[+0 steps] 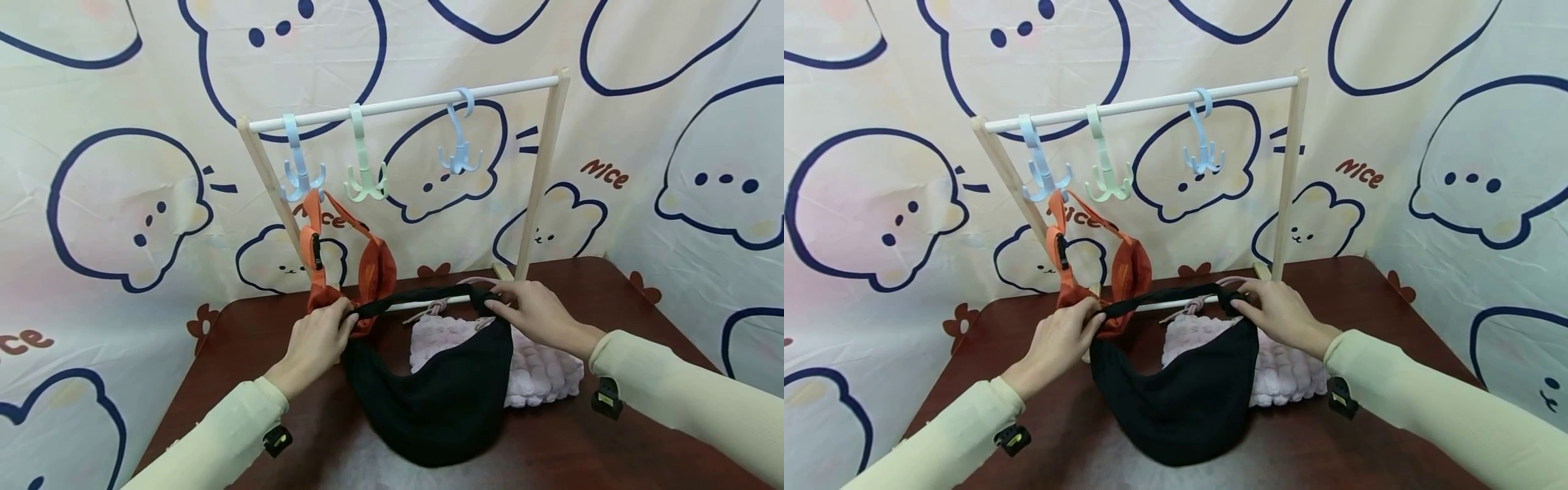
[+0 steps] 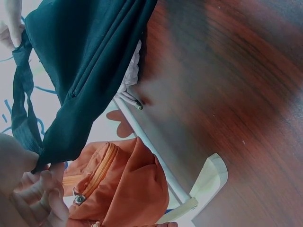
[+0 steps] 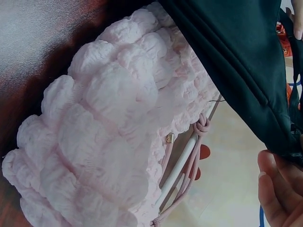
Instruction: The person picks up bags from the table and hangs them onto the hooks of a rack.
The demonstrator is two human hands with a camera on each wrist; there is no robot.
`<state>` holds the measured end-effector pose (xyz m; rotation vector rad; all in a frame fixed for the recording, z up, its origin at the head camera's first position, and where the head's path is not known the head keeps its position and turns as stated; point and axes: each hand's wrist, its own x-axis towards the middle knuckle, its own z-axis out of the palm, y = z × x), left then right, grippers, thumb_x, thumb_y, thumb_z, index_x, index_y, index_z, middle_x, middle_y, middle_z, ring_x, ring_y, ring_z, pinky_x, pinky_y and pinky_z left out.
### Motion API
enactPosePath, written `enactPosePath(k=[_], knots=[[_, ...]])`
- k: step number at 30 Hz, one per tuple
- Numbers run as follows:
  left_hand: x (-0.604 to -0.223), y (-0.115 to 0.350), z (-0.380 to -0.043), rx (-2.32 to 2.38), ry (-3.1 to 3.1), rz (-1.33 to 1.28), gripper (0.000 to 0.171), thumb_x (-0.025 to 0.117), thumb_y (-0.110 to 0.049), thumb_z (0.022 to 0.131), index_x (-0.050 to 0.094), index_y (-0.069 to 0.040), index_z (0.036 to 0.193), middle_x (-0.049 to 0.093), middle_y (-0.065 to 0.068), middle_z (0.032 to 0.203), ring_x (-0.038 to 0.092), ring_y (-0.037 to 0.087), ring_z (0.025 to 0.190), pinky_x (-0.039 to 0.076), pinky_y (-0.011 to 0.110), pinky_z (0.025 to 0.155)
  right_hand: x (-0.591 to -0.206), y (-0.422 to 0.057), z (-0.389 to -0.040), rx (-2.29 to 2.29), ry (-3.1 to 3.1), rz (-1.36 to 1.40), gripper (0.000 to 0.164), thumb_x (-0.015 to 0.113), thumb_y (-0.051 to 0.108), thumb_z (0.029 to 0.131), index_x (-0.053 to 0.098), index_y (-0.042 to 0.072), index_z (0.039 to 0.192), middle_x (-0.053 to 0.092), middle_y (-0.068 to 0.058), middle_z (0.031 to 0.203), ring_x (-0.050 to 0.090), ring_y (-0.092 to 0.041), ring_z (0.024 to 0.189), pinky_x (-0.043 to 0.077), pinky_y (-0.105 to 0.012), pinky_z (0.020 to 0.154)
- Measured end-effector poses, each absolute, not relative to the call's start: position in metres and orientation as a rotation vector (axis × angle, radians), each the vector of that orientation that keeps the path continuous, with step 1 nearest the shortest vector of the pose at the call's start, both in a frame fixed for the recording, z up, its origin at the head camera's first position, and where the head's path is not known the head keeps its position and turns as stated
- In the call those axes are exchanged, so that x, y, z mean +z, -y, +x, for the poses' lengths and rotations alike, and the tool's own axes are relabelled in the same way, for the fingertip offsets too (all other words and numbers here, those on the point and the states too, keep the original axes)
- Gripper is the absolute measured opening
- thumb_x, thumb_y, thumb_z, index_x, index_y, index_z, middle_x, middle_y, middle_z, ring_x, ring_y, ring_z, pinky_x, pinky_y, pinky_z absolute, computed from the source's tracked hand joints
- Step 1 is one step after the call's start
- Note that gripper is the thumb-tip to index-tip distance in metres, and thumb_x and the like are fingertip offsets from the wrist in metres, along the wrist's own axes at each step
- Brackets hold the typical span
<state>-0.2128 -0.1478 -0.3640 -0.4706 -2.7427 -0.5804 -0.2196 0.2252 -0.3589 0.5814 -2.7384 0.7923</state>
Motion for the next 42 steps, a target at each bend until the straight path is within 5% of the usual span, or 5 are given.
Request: enactPosePath(k=[16,42], knots=[[-0.362,0.148,-0.211,-0.595,2.751,-0.436,0.012,0.062,-0.026,0.101,0.065,-0.014,0.101,0.055,-0.002,0.063,0.048,0.013,0.052,0.038,0.030,0.048,-0.358,-0.217,-0.221,0.823,2.729,0.560,0.027,0.068,0.027,0.098,0.073,0.007,0.116,0.075,-0.004,0.089,0.057,-0.007,0.064,0.043,-0.028,0.058],[-0.354,0.151,-0.208,-0.592,2.674,-0.444,0.011,0.063,-0.025,0.101,0.065,-0.015,0.099,0.059,-0.001,0.068,0.049,0.013,0.054,0.037,0.030,0.049,-0.351,-0.210,-0.222,0.840,2.649,0.575,0.022,0.070,0.023,0.097,0.075,0.007,0.111,0.077,-0.009,0.100,0.073,-0.024,0.089,0.054,-0.038,0.071]])
